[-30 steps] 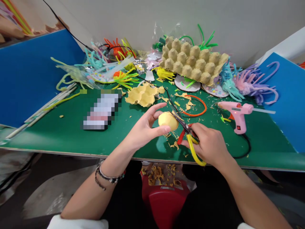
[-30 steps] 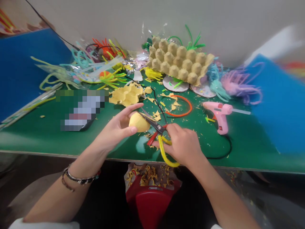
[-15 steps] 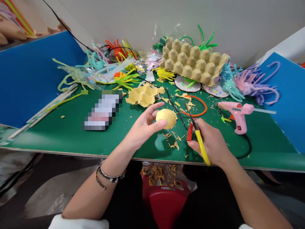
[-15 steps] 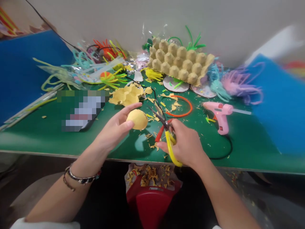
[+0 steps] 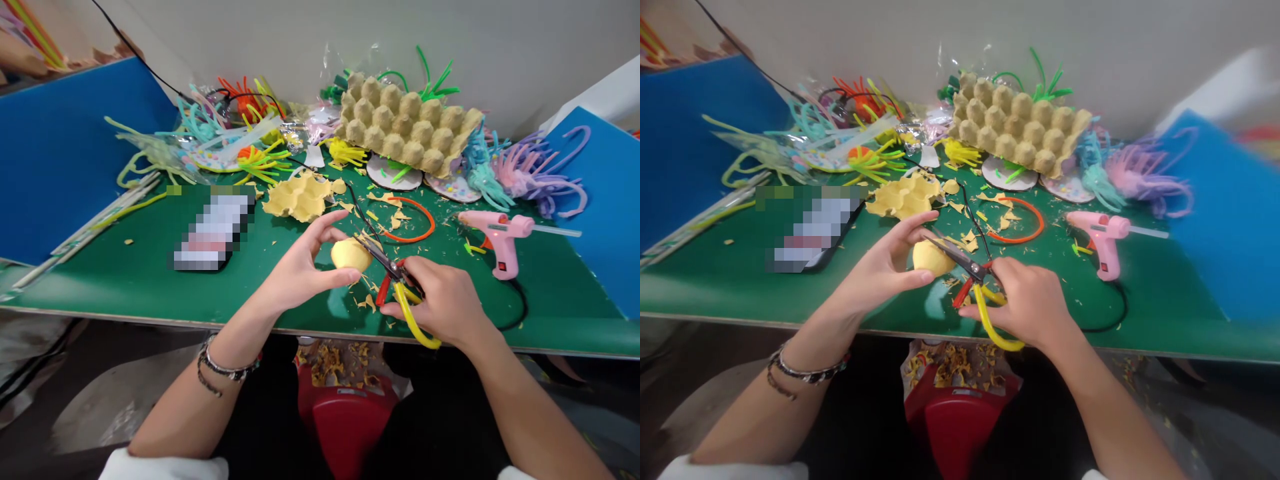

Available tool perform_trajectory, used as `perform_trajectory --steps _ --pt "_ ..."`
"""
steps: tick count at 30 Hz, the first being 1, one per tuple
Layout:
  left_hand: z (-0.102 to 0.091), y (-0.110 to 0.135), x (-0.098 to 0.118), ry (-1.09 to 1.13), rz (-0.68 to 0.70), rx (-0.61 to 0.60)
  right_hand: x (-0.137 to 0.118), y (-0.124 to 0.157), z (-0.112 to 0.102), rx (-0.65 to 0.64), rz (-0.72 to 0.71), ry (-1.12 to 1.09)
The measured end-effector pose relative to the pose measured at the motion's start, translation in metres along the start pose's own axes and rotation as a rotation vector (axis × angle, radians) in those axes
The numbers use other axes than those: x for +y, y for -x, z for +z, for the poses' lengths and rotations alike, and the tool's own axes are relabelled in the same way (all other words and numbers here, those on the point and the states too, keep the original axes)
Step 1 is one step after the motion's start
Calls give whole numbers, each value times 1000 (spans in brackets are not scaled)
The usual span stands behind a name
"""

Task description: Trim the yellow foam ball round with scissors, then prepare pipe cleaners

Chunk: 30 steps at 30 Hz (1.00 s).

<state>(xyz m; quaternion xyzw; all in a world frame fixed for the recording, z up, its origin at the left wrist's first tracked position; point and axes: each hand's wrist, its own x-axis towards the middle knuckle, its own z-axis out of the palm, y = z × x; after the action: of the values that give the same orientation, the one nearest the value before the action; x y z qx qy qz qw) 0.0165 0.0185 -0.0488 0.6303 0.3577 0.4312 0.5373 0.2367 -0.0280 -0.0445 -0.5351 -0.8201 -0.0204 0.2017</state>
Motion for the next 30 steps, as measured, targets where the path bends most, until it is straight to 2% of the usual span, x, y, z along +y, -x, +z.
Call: perform_trajectory --steps 6,12,18,23,30 --pt "1 -1 -2 34 2 32 3 -1 1 1 -11 -40" --pt "-1 -2 -2 42 3 79 5 -2 2 -27 164 -205" --pt "1 -2 -3 -124 106 141 4 -2 0 -130 169 31" --pt "1 -1 0 -277 114 157 6 -1 3 -45 88 127" --pt "-1 -1 -1 -187 165 47 10 1 3 111 -28 78"
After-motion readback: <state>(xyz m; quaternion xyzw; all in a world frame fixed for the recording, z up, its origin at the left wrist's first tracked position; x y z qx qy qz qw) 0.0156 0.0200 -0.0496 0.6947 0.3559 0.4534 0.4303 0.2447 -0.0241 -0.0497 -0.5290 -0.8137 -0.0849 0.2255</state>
